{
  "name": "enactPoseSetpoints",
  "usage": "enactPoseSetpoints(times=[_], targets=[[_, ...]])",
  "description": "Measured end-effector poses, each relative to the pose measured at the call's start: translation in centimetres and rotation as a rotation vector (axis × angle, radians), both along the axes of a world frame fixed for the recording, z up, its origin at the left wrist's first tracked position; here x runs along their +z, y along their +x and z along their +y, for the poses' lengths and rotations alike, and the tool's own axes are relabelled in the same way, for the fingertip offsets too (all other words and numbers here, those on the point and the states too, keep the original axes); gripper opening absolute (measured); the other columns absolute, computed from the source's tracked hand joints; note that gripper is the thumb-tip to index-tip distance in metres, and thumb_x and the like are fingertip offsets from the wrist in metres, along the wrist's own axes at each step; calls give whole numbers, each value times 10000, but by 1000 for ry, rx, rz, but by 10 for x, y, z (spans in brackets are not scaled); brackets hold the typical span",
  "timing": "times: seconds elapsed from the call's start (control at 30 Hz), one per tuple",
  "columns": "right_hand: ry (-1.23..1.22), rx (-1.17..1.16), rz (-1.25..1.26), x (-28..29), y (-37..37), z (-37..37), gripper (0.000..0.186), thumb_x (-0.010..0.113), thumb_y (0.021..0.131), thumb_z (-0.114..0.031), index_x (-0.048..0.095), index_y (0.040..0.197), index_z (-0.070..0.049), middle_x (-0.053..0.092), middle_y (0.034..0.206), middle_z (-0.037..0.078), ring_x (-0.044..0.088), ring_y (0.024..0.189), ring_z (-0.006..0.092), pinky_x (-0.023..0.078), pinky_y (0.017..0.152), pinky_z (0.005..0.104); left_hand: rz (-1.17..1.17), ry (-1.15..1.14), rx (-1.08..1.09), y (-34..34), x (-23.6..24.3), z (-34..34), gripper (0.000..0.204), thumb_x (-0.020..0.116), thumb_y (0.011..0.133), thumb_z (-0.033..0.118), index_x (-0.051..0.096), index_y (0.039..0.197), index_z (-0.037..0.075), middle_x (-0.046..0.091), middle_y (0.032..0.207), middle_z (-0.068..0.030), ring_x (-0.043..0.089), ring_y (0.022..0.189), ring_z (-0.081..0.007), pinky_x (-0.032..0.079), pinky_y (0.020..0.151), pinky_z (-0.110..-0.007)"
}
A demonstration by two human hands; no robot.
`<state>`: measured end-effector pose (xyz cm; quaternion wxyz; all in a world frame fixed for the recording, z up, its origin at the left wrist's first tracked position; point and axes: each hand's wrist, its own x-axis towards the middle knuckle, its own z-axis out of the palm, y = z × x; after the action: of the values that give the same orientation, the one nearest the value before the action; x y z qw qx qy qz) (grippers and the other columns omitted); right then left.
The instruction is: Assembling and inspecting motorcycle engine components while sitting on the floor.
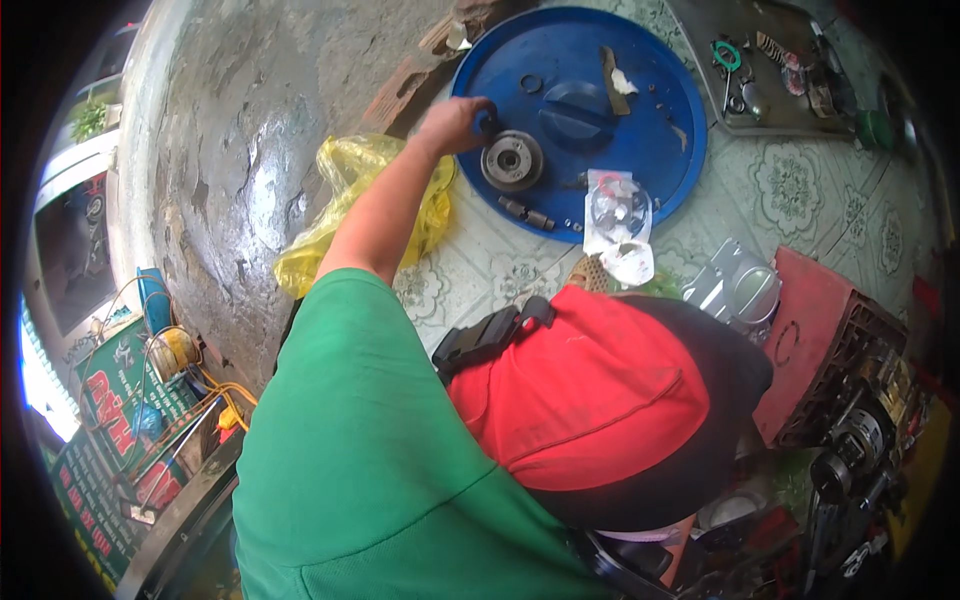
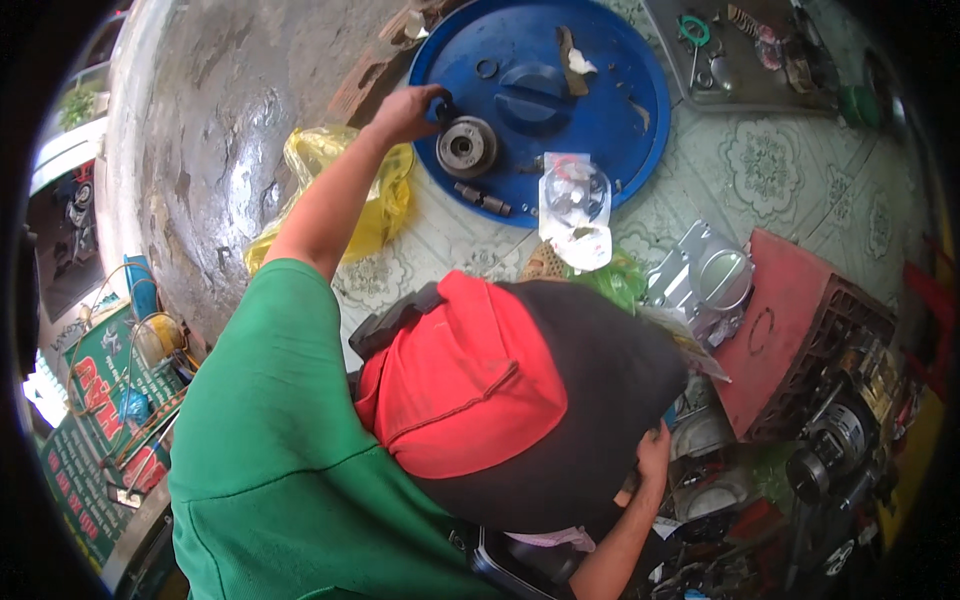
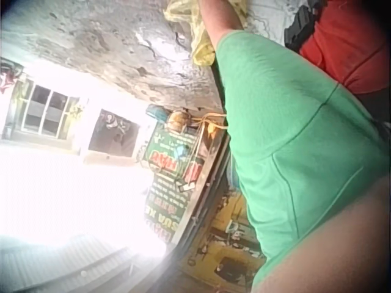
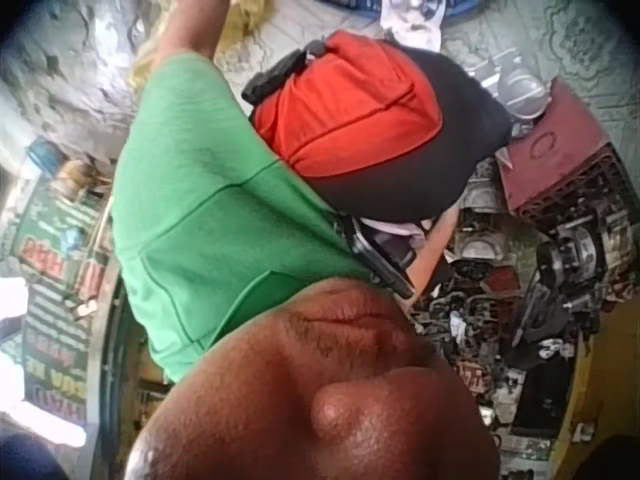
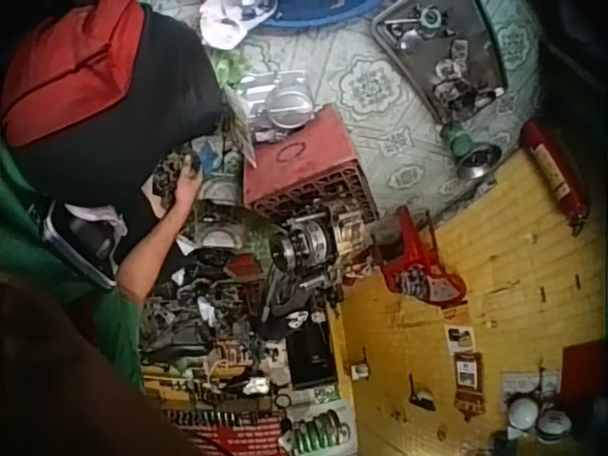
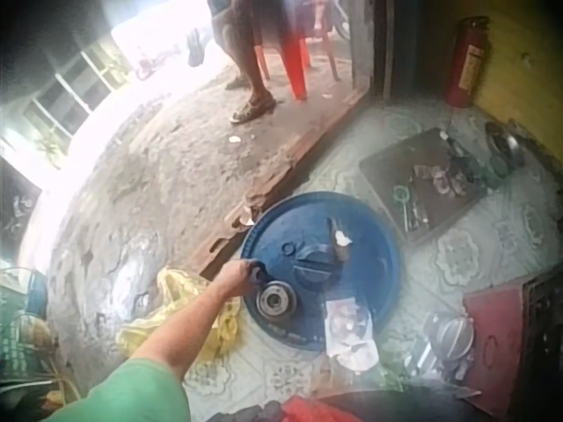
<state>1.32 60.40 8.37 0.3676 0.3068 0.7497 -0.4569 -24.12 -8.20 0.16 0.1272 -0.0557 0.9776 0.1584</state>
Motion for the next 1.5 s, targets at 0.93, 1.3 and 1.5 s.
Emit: enactPoseSetpoints(times=[0.93, 1.3, 1.5], targets=[[117, 56, -117, 26, -38, -40, 501, 697, 892, -373, 591, 1213, -4, 640, 967, 33, 565, 708, 105, 451, 562, 254, 323, -1, 39, -134, -29, 1, 568, 812, 669, 294, 618, 1170, 112, 692, 988, -172, 662, 945, -348, 542, 822, -435], [81, 195, 123, -5, -16, -10, 441, 690, 902, -352, 605, 1176, -17, 636, 935, 20, 544, 651, 91, 434, 535, 247, 565, 304, 321, -109, -39, -10, 596, 782, 672, 172, 637, 1247, 108, 707, 1047, -136, 688, 952, -252, 539, 898, -344], [126, 58, -73, 24, -36, -42, 409, 683, 909, -334, 623, 1151, -10, 634, 927, 21, 553, 702, 99, 444, 564, 257, 113, 70, -41, -84, -33, 22, 496, 794, 679, 254, 686, 1155, 165, 641, 1117, -140, 609, 1060, -335, 516, 922, -379]])
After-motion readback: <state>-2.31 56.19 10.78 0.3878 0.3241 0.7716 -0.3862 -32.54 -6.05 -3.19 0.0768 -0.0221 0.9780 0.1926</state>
